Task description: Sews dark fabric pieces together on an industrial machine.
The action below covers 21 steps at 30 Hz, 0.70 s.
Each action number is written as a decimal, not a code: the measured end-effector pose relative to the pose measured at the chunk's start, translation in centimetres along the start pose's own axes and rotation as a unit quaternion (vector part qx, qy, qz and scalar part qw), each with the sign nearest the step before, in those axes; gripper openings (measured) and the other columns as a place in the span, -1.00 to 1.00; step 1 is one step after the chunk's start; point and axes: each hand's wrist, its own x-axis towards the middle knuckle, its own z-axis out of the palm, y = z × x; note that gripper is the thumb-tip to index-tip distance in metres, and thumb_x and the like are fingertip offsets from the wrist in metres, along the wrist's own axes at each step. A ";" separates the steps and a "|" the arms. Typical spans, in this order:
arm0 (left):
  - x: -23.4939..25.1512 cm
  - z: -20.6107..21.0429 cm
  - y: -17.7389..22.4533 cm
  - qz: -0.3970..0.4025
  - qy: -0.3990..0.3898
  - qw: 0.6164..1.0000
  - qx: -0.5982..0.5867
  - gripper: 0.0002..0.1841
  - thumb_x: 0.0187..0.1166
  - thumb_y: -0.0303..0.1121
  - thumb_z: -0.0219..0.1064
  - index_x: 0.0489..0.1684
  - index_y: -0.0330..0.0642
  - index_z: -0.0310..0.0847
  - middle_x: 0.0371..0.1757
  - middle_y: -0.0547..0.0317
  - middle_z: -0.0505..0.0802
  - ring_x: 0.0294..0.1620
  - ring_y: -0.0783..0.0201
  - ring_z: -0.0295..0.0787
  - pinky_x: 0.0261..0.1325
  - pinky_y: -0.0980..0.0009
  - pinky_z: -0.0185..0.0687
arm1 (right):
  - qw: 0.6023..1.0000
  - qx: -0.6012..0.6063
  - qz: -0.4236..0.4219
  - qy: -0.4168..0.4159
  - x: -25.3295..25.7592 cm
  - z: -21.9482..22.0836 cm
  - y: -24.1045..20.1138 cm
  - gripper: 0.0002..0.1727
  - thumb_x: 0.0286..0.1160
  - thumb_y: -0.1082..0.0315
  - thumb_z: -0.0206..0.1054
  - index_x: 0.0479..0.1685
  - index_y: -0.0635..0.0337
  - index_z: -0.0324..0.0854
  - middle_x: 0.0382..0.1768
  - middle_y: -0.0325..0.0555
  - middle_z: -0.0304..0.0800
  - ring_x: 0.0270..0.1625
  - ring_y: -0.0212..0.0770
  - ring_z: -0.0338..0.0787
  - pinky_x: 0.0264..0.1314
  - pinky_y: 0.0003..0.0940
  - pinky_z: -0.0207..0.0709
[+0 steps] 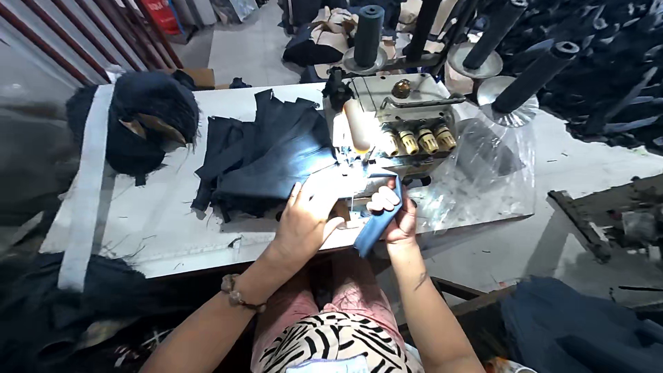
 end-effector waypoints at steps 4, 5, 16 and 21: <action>1.1 0.7 1.4 -0.021 0.028 0.999 0.009 -0.45 0.54 0.01 0.37 0.42 -0.12 0.70 0.46 0.00 0.76 0.57 -0.15 0.59 0.56 -0.20 0.41 | 0.999 0.022 -0.025 0.040 0.9 0.5 0.0 -0.61 0.82 0.12 -0.09 -0.07 0.04 0.66 -0.59 -0.34 0.59 -0.55 -0.38 0.64 -0.36 -0.48 0.61; 1.5 1.0 1.2 -0.018 0.039 0.999 -0.002 -0.49 0.54 -0.01 0.38 0.34 -0.14 0.74 0.42 -0.02 0.79 0.55 -0.17 0.59 0.52 -0.21 0.43 | 0.998 0.018 -0.027 0.051 1.0 0.7 0.0 -0.59 0.83 0.12 -0.12 -0.06 0.04 0.67 -0.60 -0.34 0.59 -0.56 -0.38 0.63 -0.37 -0.48 0.61; 3.0 -1.6 -0.4 -0.060 -0.062 0.984 -0.153 -0.20 0.68 0.38 -0.12 0.60 -0.05 0.56 0.73 0.07 0.52 0.83 0.00 0.22 0.84 -0.24 -0.12 | 0.946 -0.304 0.053 0.095 -1.7 2.9 1.3 -0.70 0.70 0.30 -0.09 -0.23 0.00 0.60 -0.62 -0.36 0.68 -0.49 -0.45 0.71 -0.23 -0.51 0.66; 0.5 -6.1 1.9 -0.056 0.061 0.951 -0.299 -0.68 0.49 -0.07 0.44 -0.44 -0.15 0.84 0.23 0.10 0.83 0.30 0.22 0.72 0.33 0.13 0.64 | 0.908 -0.319 0.163 -0.218 -3.1 5.4 1.4 -0.76 0.56 0.03 0.41 0.00 -0.13 0.85 -0.29 -0.42 0.92 -0.31 -0.56 0.82 -0.20 -0.57 0.70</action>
